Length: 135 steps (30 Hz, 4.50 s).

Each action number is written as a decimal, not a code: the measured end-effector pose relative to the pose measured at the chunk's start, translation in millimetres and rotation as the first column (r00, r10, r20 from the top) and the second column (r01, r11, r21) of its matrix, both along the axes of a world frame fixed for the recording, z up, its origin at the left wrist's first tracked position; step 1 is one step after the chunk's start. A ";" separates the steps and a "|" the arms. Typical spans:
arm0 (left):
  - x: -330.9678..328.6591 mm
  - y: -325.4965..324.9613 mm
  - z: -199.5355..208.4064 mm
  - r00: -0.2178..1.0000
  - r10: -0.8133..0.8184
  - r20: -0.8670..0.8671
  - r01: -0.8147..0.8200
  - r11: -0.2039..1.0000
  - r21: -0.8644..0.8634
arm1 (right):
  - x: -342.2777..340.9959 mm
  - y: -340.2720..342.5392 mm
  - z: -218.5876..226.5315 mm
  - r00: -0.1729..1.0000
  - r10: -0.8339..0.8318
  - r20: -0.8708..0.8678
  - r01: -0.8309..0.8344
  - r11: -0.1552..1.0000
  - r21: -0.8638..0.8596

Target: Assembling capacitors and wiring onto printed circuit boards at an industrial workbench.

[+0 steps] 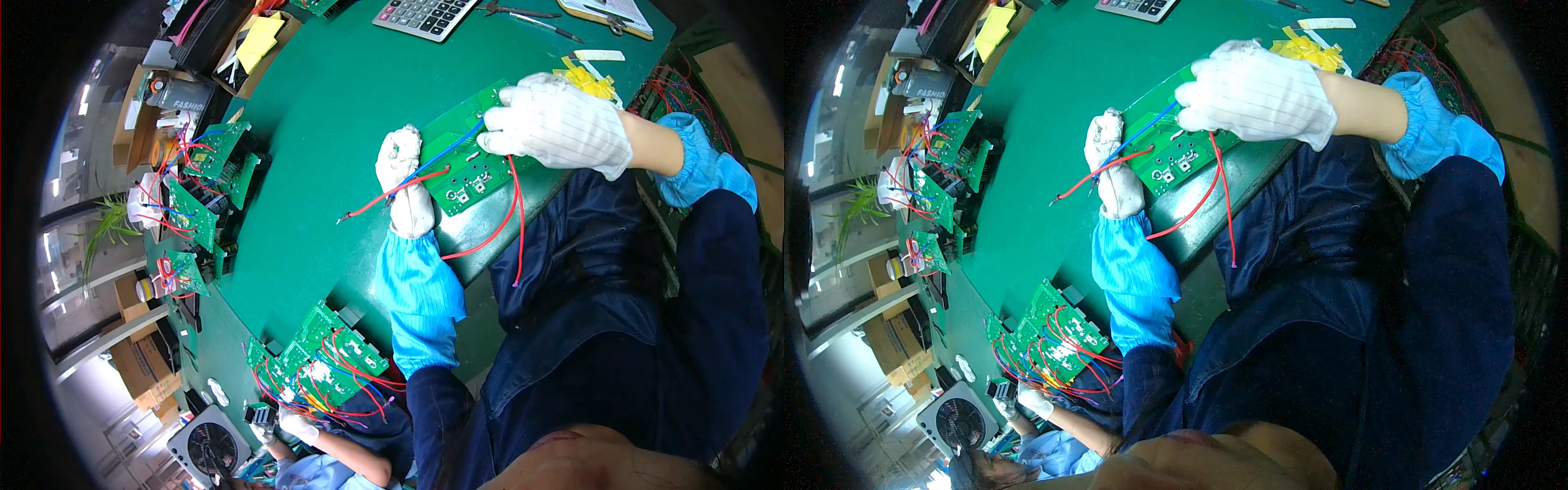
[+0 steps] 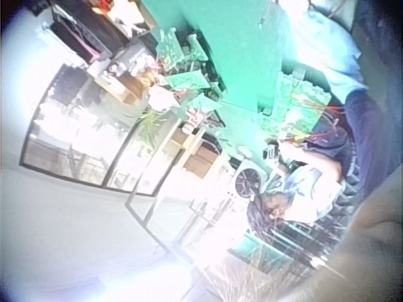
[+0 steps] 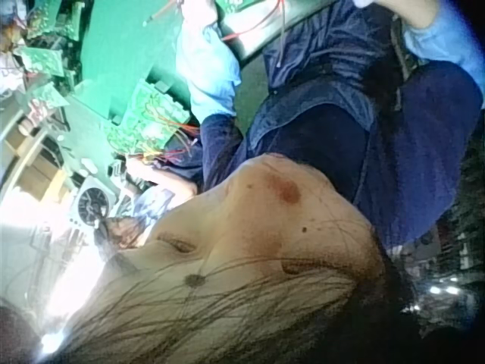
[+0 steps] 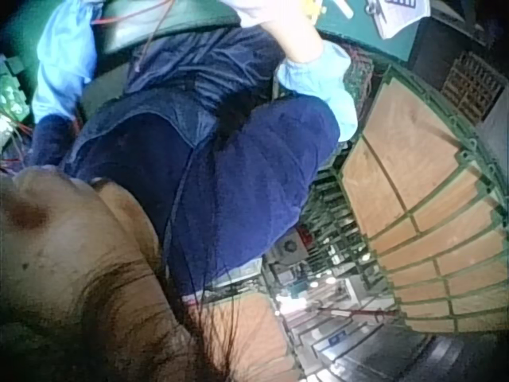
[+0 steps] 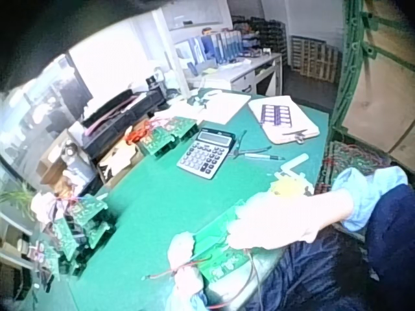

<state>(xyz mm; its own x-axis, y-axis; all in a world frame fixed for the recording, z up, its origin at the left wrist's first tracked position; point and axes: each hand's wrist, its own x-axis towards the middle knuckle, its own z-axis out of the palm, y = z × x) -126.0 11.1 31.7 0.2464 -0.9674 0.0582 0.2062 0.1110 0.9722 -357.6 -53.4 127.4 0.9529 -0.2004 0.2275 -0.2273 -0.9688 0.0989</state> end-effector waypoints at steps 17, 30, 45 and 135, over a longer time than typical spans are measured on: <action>-2.6 0.2 8.0 1.000 0.026 0.008 -0.026 1.000 -0.009 | 7.4 -0.7 -21.8 0.950 0.086 0.302 -0.062 0.994 -0.090; -4.6 0.0 11.6 0.999 0.037 -0.024 -0.036 0.999 0.033 | 10.3 1.9 -0.6 0.993 0.032 0.112 -0.047 0.990 0.133; -3.1 -0.8 2.8 0.999 0.041 0.027 -0.039 0.998 -0.054 | 17.1 25.1 -5.9 0.997 -0.033 0.063 0.013 0.954 0.298; 0.7 -4.7 -1.5 1.000 -0.006 -0.029 0.007 0.999 0.033 | -24.7 -7.3 -52.6 0.580 -0.797 0.170 0.273 0.387 0.881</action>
<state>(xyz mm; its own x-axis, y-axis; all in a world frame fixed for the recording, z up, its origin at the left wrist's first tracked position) -125.3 6.3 30.1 0.2413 -0.9703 0.0189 0.2345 0.0772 0.9690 -382.3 -60.7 74.8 0.3235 -0.9423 0.0864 -0.4721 -0.2399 -0.8483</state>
